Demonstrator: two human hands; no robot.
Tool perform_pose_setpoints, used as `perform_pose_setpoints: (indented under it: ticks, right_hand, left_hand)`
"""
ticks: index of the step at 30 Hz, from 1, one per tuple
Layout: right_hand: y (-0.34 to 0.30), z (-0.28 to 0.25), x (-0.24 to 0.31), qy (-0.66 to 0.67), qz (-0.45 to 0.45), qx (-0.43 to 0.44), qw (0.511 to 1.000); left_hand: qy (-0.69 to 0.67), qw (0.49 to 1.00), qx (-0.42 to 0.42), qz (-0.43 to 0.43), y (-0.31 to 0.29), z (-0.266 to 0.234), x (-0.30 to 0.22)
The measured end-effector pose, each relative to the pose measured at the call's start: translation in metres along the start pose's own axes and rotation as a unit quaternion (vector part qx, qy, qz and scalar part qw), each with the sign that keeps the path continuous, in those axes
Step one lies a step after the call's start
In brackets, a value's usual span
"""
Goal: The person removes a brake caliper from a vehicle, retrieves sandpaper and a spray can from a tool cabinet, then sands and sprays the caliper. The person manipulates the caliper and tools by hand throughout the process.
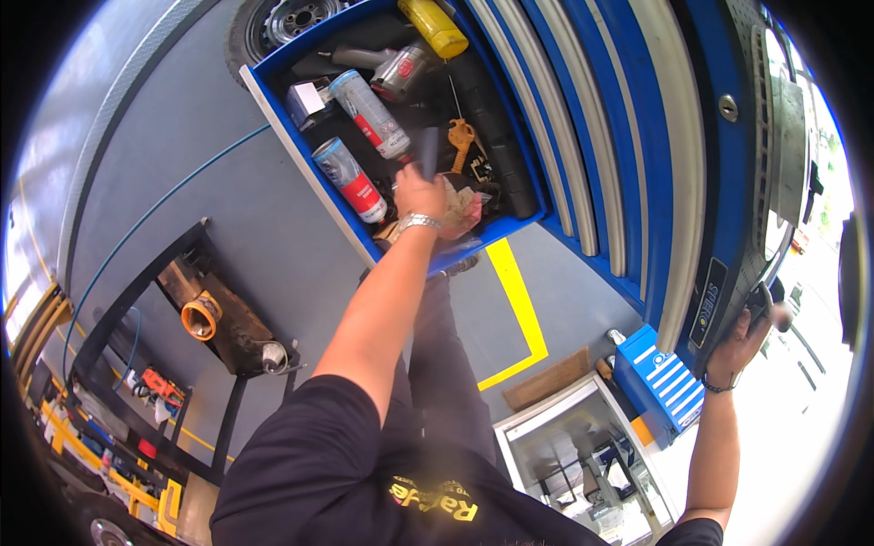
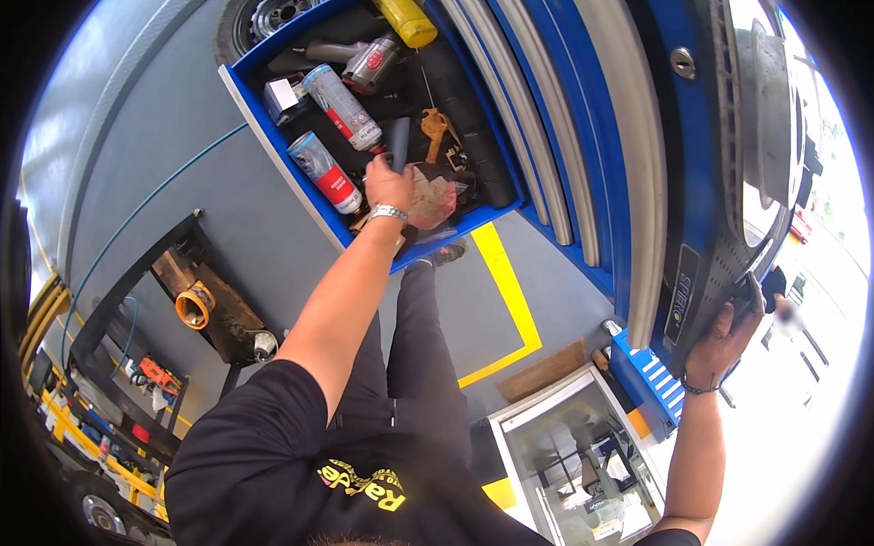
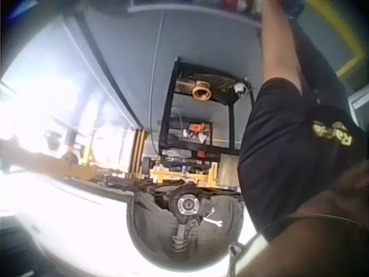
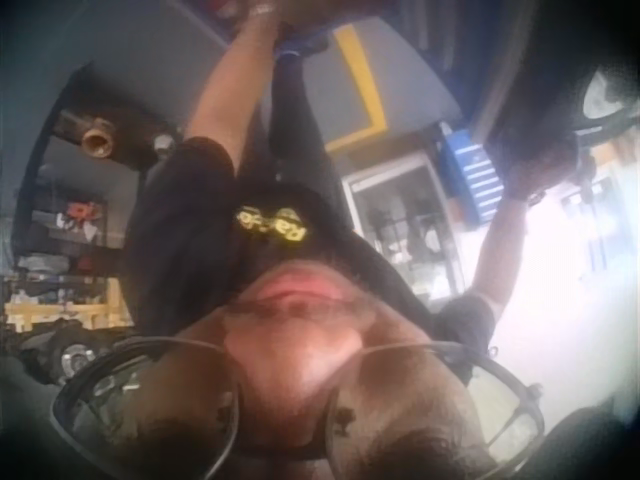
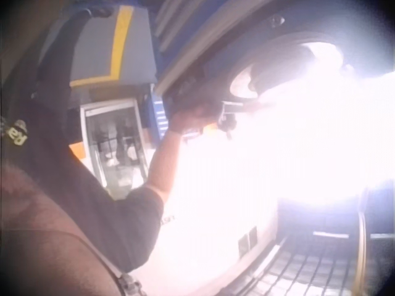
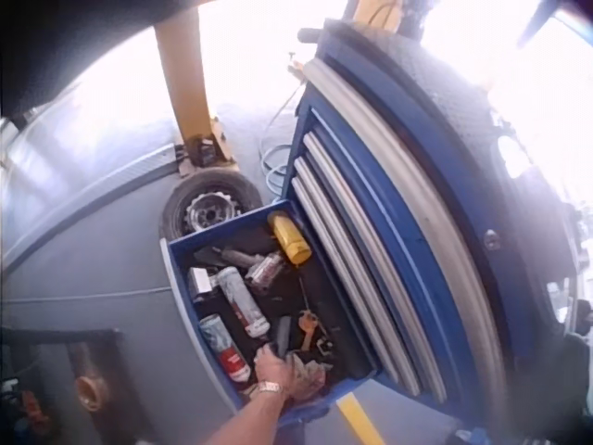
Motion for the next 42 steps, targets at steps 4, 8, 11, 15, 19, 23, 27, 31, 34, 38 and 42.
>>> perform_pose_setpoints:
  ticks: [4,8,11,15,19,23,27,31,34,38,42]
  right_hand:
    - [-0.002,0.001,-0.002,0.069,0.055,0.009,0.996]
    - [-0.003,0.003,-0.006,0.112,0.059,0.005,0.992]
    - [-0.001,0.002,-0.007,0.069,0.039,0.007,0.997]
    - [0.003,0.000,-0.003,0.045,0.024,0.009,0.999]
    - [0.009,0.002,0.006,0.012,-0.005,0.002,1.000]
    - [0.014,0.002,0.032,-0.042,-0.029,-0.008,0.999]
    - [0.004,0.002,0.087,0.019,-0.035,-0.004,0.999]
    - [-0.022,0.013,0.155,-0.037,-0.095,-0.055,0.993]
    - [-0.044,0.029,0.192,0.001,-0.120,-0.047,0.992]
    - [-0.054,0.048,0.200,0.053,-0.152,-0.107,0.981]
    - [-0.057,0.048,0.192,0.133,-0.175,-0.168,0.961]
  left_hand:
    - [-0.125,0.990,0.038,-0.058,-0.009,-0.026,0.020]
    - [-0.311,0.948,0.073,0.005,-0.050,-0.055,0.033]
    - [-0.503,0.863,0.016,0.043,-0.077,-0.084,0.070]
    - [-0.603,0.785,-0.031,-0.140,-0.065,-0.119,0.147]
    - [-0.648,0.748,0.022,-0.143,-0.068,-0.089,0.161]
    - [-0.772,0.615,0.029,-0.156,-0.072,-0.075,0.152]
    - [-0.753,0.626,0.109,-0.172,-0.059,-0.078,0.155]
    - [-0.733,0.642,0.193,-0.113,-0.076,-0.086,0.191]
    - [-0.722,0.651,0.221,-0.074,-0.126,-0.112,0.240]
    - [-0.682,0.708,0.139,-0.121,-0.246,-0.139,0.318]
    - [-0.643,0.748,0.019,-0.165,-0.391,-0.192,0.401]
Point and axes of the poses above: each hand's wrist, its own y-axis towards the middle knuckle, its own z-axis out of the palm, x = y × z, the point moved 1 cm from there along y, towards the middle knuckle, and after that the axes turned 3 degrees about x, right-handed, at the moved point
